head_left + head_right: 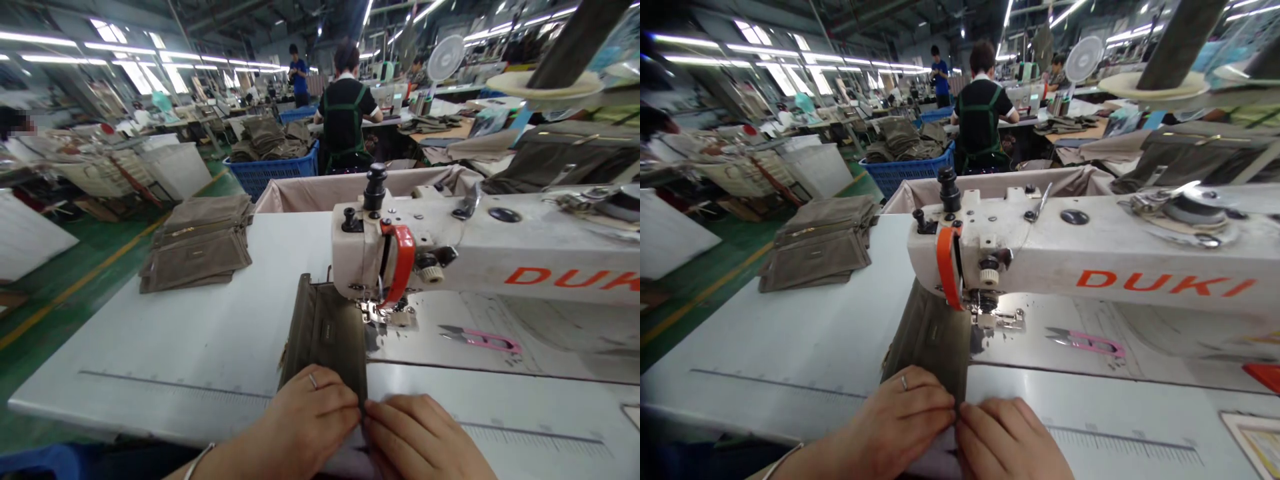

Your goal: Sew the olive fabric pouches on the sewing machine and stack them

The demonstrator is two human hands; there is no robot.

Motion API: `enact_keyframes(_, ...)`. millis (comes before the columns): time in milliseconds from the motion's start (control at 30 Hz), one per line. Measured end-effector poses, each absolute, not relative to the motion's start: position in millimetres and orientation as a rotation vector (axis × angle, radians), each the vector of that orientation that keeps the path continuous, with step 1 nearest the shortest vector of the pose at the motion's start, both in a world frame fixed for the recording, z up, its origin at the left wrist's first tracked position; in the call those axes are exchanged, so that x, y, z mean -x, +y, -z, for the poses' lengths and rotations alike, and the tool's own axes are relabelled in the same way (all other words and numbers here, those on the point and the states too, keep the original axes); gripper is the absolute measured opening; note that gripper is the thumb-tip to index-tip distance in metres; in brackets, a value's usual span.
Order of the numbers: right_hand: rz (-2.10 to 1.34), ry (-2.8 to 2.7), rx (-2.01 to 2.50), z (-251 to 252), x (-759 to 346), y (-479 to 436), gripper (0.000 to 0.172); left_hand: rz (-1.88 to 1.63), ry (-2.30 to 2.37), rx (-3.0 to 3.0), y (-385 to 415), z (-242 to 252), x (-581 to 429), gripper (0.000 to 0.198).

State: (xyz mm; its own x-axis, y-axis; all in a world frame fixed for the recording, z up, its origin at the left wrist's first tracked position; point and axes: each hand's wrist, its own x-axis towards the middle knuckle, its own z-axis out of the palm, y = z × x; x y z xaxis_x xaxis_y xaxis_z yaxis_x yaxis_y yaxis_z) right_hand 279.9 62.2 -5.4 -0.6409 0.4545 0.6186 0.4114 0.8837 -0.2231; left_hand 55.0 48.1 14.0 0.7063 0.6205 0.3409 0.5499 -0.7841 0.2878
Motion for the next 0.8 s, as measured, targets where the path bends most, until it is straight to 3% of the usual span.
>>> enact_keyframes(567,-0.366,-2.435,0.742,-12.9,-270.2,105.5,0.021,-0.66,0.949,-2.822,102.9,-6.5,-42.2,0.019)
enact_keyframes(800,-0.275,-2.472,0.774,-10.0,-269.4,125.9,0.024,-0.643,1.005,-2.887,125.9,1.9,-39.5,0.018)
